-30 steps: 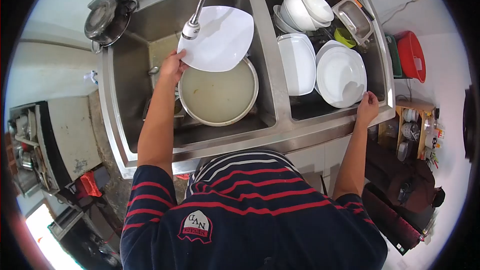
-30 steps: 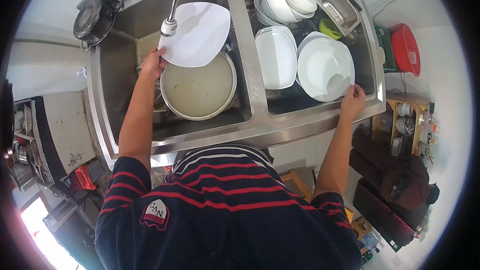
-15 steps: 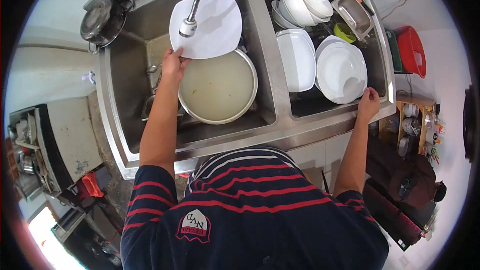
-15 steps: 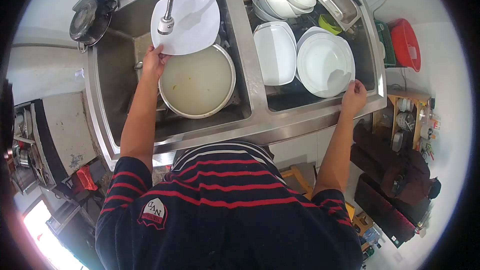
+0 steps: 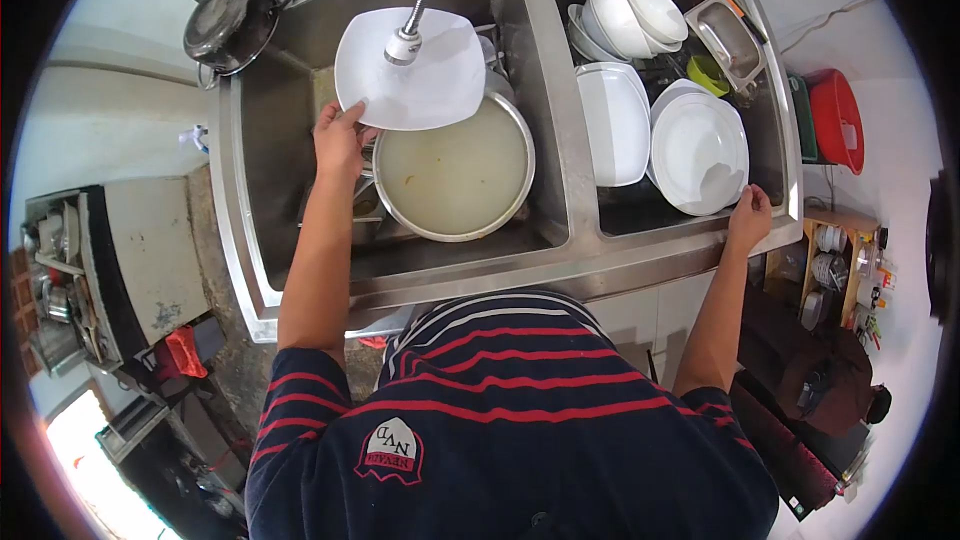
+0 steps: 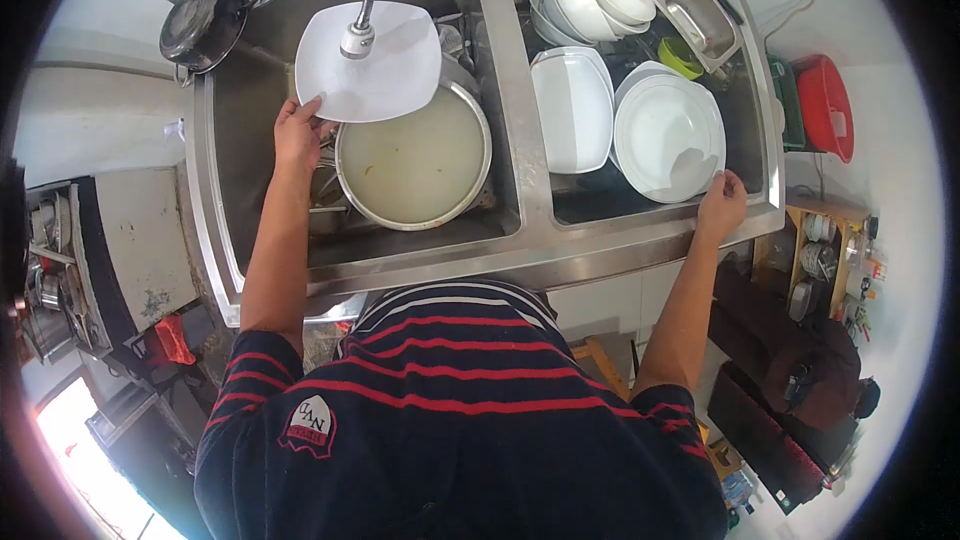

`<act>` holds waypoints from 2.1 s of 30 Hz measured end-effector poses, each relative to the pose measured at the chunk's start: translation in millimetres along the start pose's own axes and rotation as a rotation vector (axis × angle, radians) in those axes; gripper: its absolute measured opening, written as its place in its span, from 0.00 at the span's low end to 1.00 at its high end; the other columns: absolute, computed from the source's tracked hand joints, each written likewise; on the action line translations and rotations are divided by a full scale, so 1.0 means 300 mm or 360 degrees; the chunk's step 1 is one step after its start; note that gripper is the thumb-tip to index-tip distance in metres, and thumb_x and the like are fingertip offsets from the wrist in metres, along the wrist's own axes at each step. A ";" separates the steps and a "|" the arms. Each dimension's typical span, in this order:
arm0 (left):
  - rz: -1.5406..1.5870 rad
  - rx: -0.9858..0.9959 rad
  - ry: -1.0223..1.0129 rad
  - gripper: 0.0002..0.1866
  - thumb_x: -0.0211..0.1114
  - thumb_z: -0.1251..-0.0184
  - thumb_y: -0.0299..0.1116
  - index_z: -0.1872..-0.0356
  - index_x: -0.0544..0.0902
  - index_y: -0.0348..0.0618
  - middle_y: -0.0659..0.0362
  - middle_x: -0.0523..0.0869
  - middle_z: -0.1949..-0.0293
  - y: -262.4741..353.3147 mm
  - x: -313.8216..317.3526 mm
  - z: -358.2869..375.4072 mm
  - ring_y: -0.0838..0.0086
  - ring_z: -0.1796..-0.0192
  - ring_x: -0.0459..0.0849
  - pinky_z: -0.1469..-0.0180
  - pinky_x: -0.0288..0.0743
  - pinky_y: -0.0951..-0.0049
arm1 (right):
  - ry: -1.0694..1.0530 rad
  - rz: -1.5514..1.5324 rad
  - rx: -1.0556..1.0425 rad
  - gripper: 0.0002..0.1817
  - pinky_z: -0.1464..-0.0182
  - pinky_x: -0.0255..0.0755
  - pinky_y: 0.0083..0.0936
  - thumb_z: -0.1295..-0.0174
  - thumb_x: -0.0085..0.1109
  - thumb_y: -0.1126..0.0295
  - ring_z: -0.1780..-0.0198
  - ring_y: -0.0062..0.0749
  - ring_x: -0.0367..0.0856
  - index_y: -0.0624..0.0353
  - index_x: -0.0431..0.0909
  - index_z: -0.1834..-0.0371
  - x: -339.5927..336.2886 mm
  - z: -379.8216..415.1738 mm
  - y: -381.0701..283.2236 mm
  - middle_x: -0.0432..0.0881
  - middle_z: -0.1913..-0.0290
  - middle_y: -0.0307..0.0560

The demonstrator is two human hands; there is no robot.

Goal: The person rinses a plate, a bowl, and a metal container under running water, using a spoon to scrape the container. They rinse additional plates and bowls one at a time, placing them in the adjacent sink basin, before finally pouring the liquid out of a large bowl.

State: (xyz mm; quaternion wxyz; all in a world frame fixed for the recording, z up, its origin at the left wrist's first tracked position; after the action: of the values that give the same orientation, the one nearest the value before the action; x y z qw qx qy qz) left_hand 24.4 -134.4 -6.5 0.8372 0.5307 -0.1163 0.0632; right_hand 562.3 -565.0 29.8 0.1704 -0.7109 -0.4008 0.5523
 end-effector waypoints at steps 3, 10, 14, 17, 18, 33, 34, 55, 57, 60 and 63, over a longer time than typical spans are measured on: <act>0.0007 0.0025 0.0015 0.10 0.60 0.36 0.23 0.57 0.72 0.35 0.51 0.82 0.60 0.044 -0.012 0.052 0.65 0.60 0.85 0.60 0.85 0.66 | -0.0015 0.0052 -0.0034 0.15 0.55 0.75 0.26 0.39 0.61 0.67 0.60 0.31 0.83 0.67 0.81 0.55 0.000 0.001 -0.008 0.85 0.60 0.50; -0.0027 -0.0044 0.0023 0.08 0.60 0.39 0.24 0.60 0.72 0.34 0.50 0.82 0.60 0.077 -0.083 0.162 0.64 0.61 0.85 0.60 0.86 0.65 | -0.0004 -0.0034 0.0005 0.14 0.55 0.75 0.25 0.39 0.61 0.67 0.60 0.30 0.83 0.67 0.81 0.56 0.004 -0.006 0.013 0.85 0.61 0.48; -0.0025 -0.0187 0.0037 0.09 0.59 0.40 0.23 0.60 0.73 0.33 0.52 0.81 0.61 0.068 -0.165 0.218 0.65 0.61 0.85 0.61 0.87 0.67 | 0.0008 -0.0003 0.0048 0.14 0.55 0.75 0.25 0.39 0.62 0.68 0.60 0.29 0.83 0.67 0.80 0.56 -0.004 0.004 -0.024 0.84 0.61 0.47; -0.0035 -0.0303 -0.0009 0.09 0.59 0.40 0.24 0.59 0.74 0.32 0.53 0.81 0.62 0.059 -0.215 0.274 0.68 0.62 0.85 0.61 0.87 0.69 | -0.0013 -0.0065 0.0060 0.14 0.54 0.75 0.24 0.39 0.62 0.68 0.59 0.29 0.83 0.67 0.80 0.56 0.007 -0.011 0.014 0.84 0.60 0.47; -0.0041 -0.0375 -0.0043 0.10 0.59 0.40 0.24 0.58 0.75 0.32 0.54 0.81 0.63 0.050 -0.236 0.288 0.69 0.62 0.85 0.61 0.87 0.70 | -0.0014 -0.0068 0.0055 0.14 0.54 0.75 0.24 0.39 0.62 0.68 0.59 0.29 0.83 0.67 0.80 0.56 0.011 -0.015 0.028 0.84 0.60 0.47; 0.0149 -0.0781 -0.0591 0.20 0.62 0.42 0.25 0.48 0.74 0.29 0.51 0.85 0.59 -0.056 -0.195 0.570 0.68 0.64 0.87 0.66 0.87 0.72 | -0.1449 -0.1084 0.0550 0.21 0.79 0.65 0.13 0.29 0.50 0.57 0.79 0.13 0.70 0.59 0.75 0.41 0.174 0.631 -0.711 0.81 0.72 0.37; 0.0156 -0.0750 -0.0723 0.20 0.63 0.42 0.25 0.48 0.74 0.29 0.51 0.85 0.59 -0.059 -0.161 0.581 0.68 0.64 0.87 0.66 0.86 0.72 | -0.1664 -0.1082 0.0597 0.23 0.81 0.65 0.14 0.29 0.49 0.53 0.81 0.14 0.70 0.61 0.76 0.42 0.193 0.686 -0.780 0.81 0.72 0.38; -0.0655 0.0020 -0.0426 0.17 0.57 0.28 0.32 0.42 0.75 0.36 0.54 0.84 0.53 -0.019 -0.217 0.381 0.76 0.54 0.82 0.52 0.76 0.74 | -0.0762 -0.0633 0.0393 0.20 0.49 0.72 0.24 0.39 0.64 0.68 0.53 0.28 0.80 0.67 0.76 0.46 -0.059 -0.137 -0.055 0.82 0.52 0.45; -0.0685 0.0025 -0.0365 0.17 0.57 0.28 0.32 0.42 0.75 0.36 0.55 0.84 0.53 0.011 -0.247 0.354 0.76 0.54 0.82 0.52 0.76 0.75 | -0.0912 -0.0644 0.0483 0.21 0.48 0.72 0.25 0.38 0.64 0.69 0.53 0.30 0.81 0.68 0.75 0.44 -0.025 -0.184 0.041 0.82 0.51 0.48; -0.0675 0.0041 -0.0310 0.16 0.57 0.28 0.31 0.43 0.76 0.36 0.56 0.84 0.54 0.028 -0.274 0.300 0.77 0.55 0.81 0.53 0.75 0.76 | -0.0963 -0.0650 0.0529 0.23 0.48 0.72 0.25 0.39 0.65 0.68 0.53 0.31 0.80 0.69 0.74 0.44 0.012 -0.205 0.081 0.82 0.51 0.49; -0.0810 0.0027 -0.0265 0.16 0.58 0.29 0.32 0.44 0.76 0.36 0.58 0.84 0.55 0.039 -0.311 0.246 0.78 0.56 0.81 0.55 0.75 0.78 | -0.0884 -0.0362 0.0400 0.23 0.49 0.72 0.25 0.41 0.67 0.66 0.54 0.30 0.80 0.71 0.77 0.48 0.037 -0.207 0.078 0.83 0.52 0.49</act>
State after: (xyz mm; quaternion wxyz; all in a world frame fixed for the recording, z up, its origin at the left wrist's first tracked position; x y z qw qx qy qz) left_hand -77.9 -194.3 9.4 0.8092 0.5533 -0.0470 -0.1921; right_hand 629.4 -558.7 27.3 0.2017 -0.4570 -0.4375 0.7477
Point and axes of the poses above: each hand's wrist, its own z-axis away from the middle knuckle, its own x-axis out of the palm, y = z × x, the point moved 5 cm from there along -z, towards the middle knuckle
